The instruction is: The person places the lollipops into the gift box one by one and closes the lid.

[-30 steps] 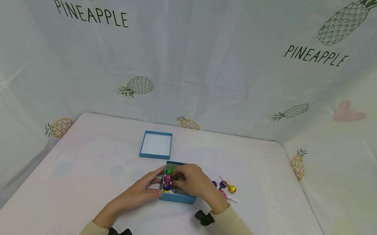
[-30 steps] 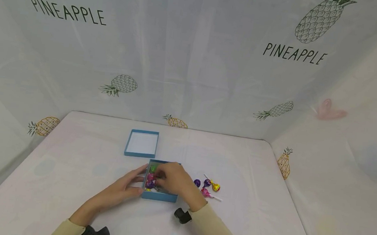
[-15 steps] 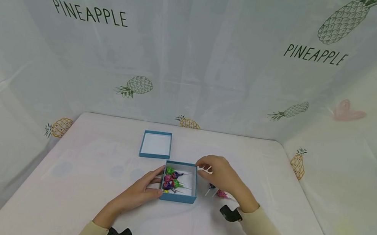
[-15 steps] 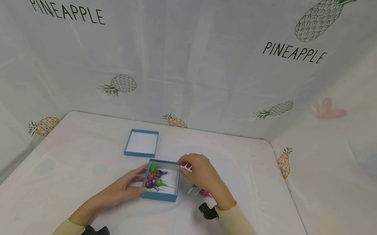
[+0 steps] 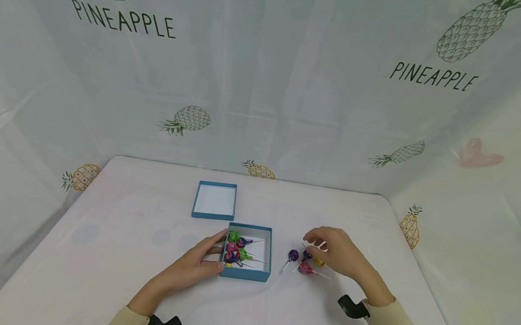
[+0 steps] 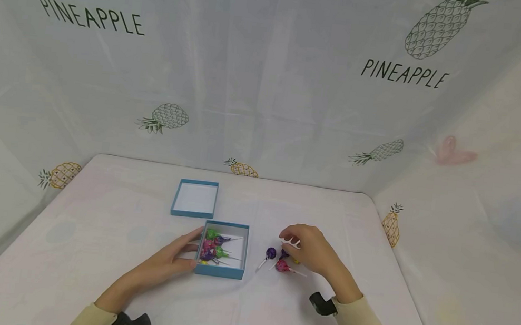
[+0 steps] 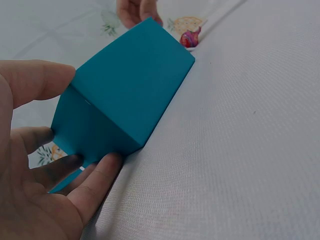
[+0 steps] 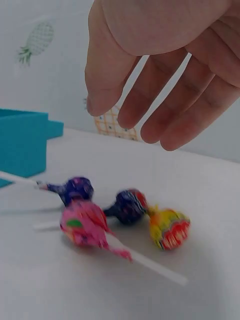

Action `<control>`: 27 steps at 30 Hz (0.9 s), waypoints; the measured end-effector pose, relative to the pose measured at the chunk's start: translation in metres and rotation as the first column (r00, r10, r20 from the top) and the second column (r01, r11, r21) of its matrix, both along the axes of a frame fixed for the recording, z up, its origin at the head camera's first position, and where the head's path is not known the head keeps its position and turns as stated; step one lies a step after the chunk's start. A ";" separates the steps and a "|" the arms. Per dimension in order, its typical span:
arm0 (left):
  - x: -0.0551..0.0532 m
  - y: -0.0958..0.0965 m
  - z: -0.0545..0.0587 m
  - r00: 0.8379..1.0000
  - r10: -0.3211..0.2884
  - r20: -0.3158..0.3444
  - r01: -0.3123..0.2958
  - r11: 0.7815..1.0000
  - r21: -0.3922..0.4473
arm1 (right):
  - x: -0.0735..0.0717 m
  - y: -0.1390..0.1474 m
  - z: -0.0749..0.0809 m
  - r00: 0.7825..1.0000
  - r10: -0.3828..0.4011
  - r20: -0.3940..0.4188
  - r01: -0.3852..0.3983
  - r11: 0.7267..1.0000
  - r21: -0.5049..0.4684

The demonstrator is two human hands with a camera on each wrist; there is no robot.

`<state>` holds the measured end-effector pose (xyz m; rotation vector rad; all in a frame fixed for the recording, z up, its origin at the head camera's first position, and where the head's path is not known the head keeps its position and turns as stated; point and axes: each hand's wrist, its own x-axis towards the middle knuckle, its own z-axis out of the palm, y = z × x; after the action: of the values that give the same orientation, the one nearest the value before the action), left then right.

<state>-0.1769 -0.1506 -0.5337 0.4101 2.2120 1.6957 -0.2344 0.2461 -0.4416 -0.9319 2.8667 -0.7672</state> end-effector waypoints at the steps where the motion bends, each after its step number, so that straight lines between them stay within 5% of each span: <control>1: 0.000 0.000 0.000 1.000 0.001 0.002 -0.001 1.000 0.000 | 0.001 0.003 -0.002 1.000 0.002 -0.003 -0.002 1.000 -0.002; 20: 0.000 -0.002 0.001 1.000 -0.024 -0.006 0.024 0.999 0.021 | 0.025 0.016 -0.040 0.997 0.032 -0.064 -0.035 0.998 -0.047; 27: 0.000 -0.003 0.003 1.000 -0.027 -0.006 0.027 0.999 0.018 | 0.026 0.009 -0.044 1.000 0.009 0.002 -0.009 0.998 -0.054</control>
<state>-0.1768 -0.1535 -0.5305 0.4485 2.1867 1.7039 -0.2084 0.2549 -0.4858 -0.9482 2.8509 -0.8487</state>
